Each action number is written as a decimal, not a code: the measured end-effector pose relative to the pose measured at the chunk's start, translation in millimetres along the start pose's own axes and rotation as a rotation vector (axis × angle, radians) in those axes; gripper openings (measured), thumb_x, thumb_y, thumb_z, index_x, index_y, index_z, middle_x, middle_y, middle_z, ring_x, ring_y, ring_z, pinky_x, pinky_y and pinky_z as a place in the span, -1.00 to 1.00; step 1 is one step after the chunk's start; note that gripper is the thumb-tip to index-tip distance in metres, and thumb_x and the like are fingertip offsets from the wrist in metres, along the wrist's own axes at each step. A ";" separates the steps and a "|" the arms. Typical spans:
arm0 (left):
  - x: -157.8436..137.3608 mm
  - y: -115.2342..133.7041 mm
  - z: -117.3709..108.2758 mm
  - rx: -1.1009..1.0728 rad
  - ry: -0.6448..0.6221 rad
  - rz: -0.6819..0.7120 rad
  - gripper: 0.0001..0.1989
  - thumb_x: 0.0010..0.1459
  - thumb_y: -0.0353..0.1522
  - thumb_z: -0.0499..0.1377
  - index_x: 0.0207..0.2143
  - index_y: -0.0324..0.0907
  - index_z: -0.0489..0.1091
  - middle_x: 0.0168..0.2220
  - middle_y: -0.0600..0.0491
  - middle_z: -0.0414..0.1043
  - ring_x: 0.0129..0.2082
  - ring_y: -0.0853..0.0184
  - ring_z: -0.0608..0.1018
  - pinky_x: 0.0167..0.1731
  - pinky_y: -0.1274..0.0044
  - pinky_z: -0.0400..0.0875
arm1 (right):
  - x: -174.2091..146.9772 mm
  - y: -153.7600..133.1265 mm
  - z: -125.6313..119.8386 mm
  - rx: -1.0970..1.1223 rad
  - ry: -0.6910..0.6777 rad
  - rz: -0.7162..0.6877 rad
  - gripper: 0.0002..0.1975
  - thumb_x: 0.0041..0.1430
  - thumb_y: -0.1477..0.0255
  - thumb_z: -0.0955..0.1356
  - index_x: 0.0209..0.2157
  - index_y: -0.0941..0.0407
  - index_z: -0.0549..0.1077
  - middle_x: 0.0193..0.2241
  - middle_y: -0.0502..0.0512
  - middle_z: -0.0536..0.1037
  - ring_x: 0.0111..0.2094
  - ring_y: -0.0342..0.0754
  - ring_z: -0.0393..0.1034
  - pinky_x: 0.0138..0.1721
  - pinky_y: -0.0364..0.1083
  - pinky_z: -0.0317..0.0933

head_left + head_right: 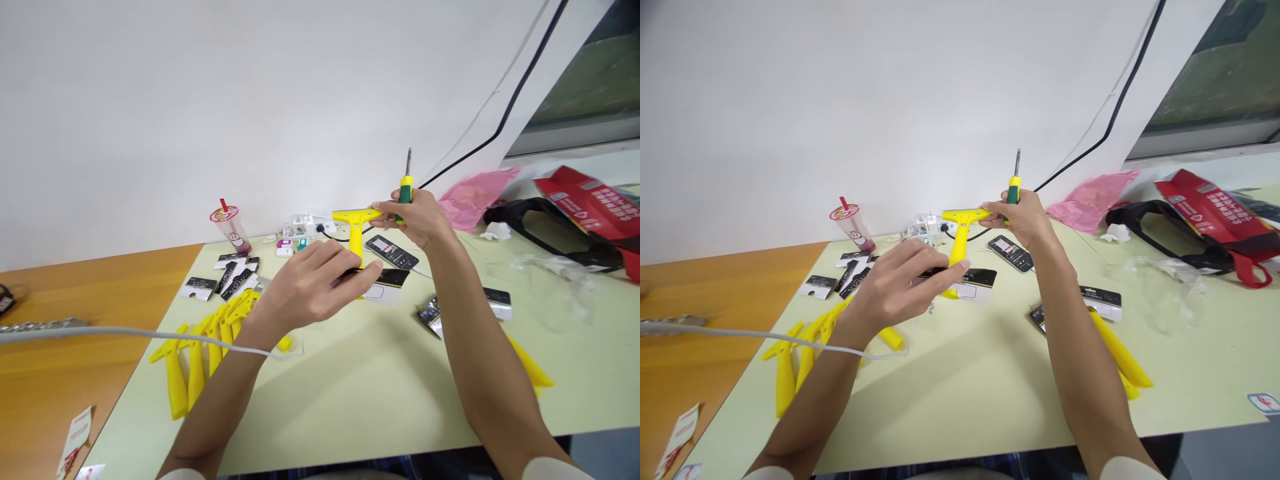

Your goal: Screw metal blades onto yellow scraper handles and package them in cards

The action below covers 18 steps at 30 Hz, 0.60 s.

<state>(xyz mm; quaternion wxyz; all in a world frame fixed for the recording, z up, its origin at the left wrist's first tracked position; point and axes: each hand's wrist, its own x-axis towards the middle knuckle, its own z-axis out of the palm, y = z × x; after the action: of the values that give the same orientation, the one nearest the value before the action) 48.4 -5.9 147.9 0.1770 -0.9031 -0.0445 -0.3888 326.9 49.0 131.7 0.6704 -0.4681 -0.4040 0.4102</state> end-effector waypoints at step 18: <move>-24.2 -28.2 25.5 0.122 0.178 -0.165 -0.37 0.38 -0.52 0.24 0.41 0.09 0.30 -0.08 -0.08 0.58 -0.05 0.13 0.55 -0.04 0.26 0.42 | -46.9 -34.0 32.3 -0.037 -0.185 -0.104 -0.41 -0.16 0.23 0.74 -0.40 0.02 0.32 -0.30 0.06 0.68 -0.25 0.06 0.66 -0.15 0.11 0.66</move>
<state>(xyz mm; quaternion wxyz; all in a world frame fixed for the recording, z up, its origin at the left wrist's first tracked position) 42.9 30.8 122.4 0.2020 -0.8458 -0.1264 -0.4774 287.0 7.4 164.5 0.6415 -0.4190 -0.4956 0.4090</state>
